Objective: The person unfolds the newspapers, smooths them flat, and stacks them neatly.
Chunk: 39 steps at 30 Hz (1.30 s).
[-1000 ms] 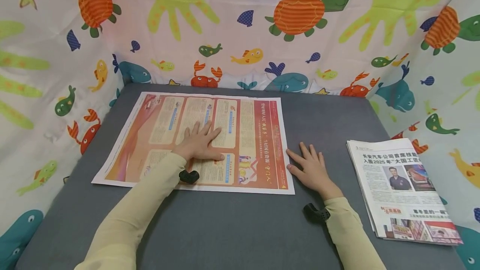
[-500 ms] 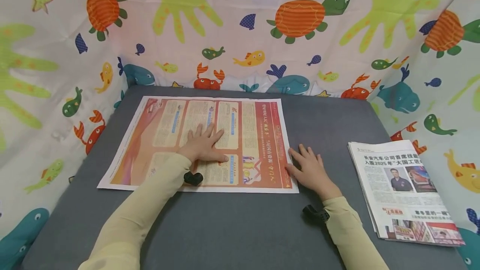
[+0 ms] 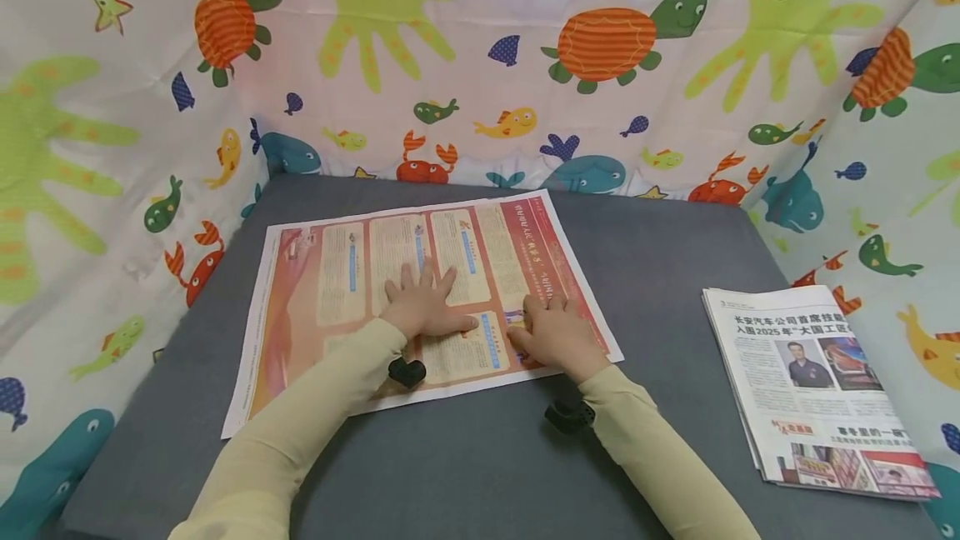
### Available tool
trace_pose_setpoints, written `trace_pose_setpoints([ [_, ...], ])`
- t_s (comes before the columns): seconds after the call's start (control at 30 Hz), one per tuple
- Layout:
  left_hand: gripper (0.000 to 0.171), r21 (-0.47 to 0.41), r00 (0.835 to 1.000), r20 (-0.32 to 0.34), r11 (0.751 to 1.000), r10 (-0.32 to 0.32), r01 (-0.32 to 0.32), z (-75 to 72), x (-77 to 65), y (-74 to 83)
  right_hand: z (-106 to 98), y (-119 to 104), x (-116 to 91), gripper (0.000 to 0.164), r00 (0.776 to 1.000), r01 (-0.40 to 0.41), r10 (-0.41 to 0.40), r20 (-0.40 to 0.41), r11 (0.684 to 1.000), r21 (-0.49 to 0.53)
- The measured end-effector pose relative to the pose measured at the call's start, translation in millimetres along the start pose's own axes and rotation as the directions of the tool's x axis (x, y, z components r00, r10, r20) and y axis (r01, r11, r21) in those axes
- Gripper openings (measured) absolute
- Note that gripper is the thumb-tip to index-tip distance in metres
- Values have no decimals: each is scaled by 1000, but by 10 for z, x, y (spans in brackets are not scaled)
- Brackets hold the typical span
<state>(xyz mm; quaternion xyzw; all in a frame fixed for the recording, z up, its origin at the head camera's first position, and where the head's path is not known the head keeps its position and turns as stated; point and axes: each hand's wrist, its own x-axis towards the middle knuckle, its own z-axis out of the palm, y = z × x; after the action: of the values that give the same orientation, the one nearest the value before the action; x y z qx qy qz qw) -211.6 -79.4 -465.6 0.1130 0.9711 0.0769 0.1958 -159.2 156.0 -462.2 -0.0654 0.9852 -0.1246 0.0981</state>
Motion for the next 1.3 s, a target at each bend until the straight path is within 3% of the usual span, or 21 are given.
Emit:
trace_pose_setpoints([
  [0.13, 103, 58, 1000, 24, 998, -9, 7, -35, -101, 35, 34, 19, 61, 52, 1000, -7, 7, 1, 1000, -2],
  [0.33, 90, 207, 998, 37, 976, 55, -62, -108, -332, 0, 11, 216, 165, 65, 992, 113, -112, 55, 994, -2],
  [0.53, 104, 265, 988, 0, 953, 153, -148, -80, -448, -31, -100, 306, 285, 71, 978, 163, -166, 129, 986, 34],
  [0.7, 109, 187, 956, -49, 943, 290, -277, 48, -440, -45, -112, 314, 359, 72, 972, 161, -164, 167, 986, 32],
  [0.93, 107, 125, 906, 13, 898, 424, -422, 135, -307, -52, -130, 328, 506, 75, 962, 200, -210, 172, 977, 71],
  [1.03, 107, 121, 895, 31, 888, 444, -444, 176, -248, -40, -158, 312, 578, 74, 957, 215, -227, 178, 973, 82],
  [1.3, 110, 119, 944, 3, 938, 329, -327, 212, -145, 114, -187, 247, 708, 68, 961, 237, -237, 143, 971, 16],
])
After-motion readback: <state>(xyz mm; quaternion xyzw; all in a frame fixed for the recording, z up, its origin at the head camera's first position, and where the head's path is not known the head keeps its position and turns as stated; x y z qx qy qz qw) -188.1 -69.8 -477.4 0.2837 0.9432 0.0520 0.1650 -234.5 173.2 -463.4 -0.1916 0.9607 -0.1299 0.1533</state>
